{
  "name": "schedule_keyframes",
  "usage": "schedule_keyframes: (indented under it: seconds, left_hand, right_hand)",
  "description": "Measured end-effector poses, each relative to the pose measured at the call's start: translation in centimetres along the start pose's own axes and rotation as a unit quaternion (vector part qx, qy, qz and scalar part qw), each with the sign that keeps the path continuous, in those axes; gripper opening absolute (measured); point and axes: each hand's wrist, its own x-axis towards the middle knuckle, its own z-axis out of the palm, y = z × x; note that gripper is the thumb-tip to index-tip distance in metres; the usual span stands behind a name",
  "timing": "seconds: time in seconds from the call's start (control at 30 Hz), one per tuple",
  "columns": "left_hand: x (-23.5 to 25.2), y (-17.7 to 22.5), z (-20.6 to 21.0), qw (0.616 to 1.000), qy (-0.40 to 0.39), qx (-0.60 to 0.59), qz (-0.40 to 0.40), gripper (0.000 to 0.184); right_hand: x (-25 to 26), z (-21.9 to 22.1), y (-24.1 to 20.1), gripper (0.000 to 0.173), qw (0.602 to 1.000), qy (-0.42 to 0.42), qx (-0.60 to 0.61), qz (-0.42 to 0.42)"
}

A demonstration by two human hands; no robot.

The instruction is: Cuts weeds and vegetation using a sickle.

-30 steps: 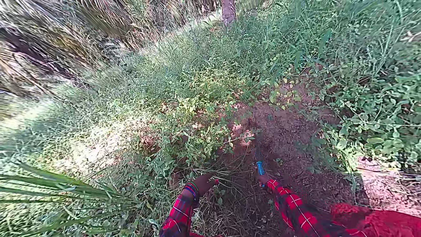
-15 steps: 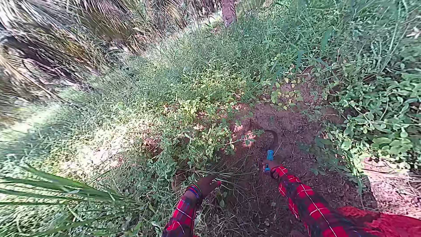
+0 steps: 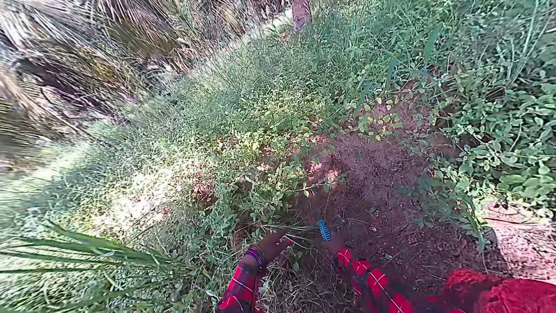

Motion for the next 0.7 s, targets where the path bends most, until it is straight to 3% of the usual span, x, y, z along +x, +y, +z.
schedule_keyframes:
  seconds: [0.13, 0.23, 0.33, 0.57, 0.63, 0.7]
  left_hand:
    - [0.6, -1.2, -0.1, 1.000, -0.005, 0.003, -0.018, 0.059]
    - [0.9, -0.2, -0.4, 1.000, 0.005, 0.001, -0.005, 0.059]
    - [1.0, 0.8, -0.2, 1.000, -0.005, 0.004, 0.006, 0.060]
    - [1.5, 0.3, -0.1, 1.000, -0.011, 0.028, 0.008, 0.060]
    - [1.6, 0.7, -0.2, 1.000, -0.010, 0.027, -0.003, 0.061]
    - [1.5, 1.5, -0.3, 1.000, -0.006, 0.022, -0.004, 0.061]
  right_hand:
    - [2.4, -6.7, -1.8, 0.061, 0.980, 0.170, 0.097, 0.031]
    - [3.1, -10.1, -1.2, 0.060, 0.959, 0.211, 0.183, 0.050]
    - [2.7, -9.0, 0.1, 0.053, 0.974, 0.168, 0.132, 0.071]
    - [-0.3, -5.2, -0.6, 0.082, 0.989, 0.130, -0.021, 0.071]
    - [-1.1, -4.1, -0.7, 0.084, 0.991, 0.089, -0.081, 0.055]
    - [-2.4, -2.4, -1.4, 0.075, 0.987, 0.007, -0.163, 0.007]
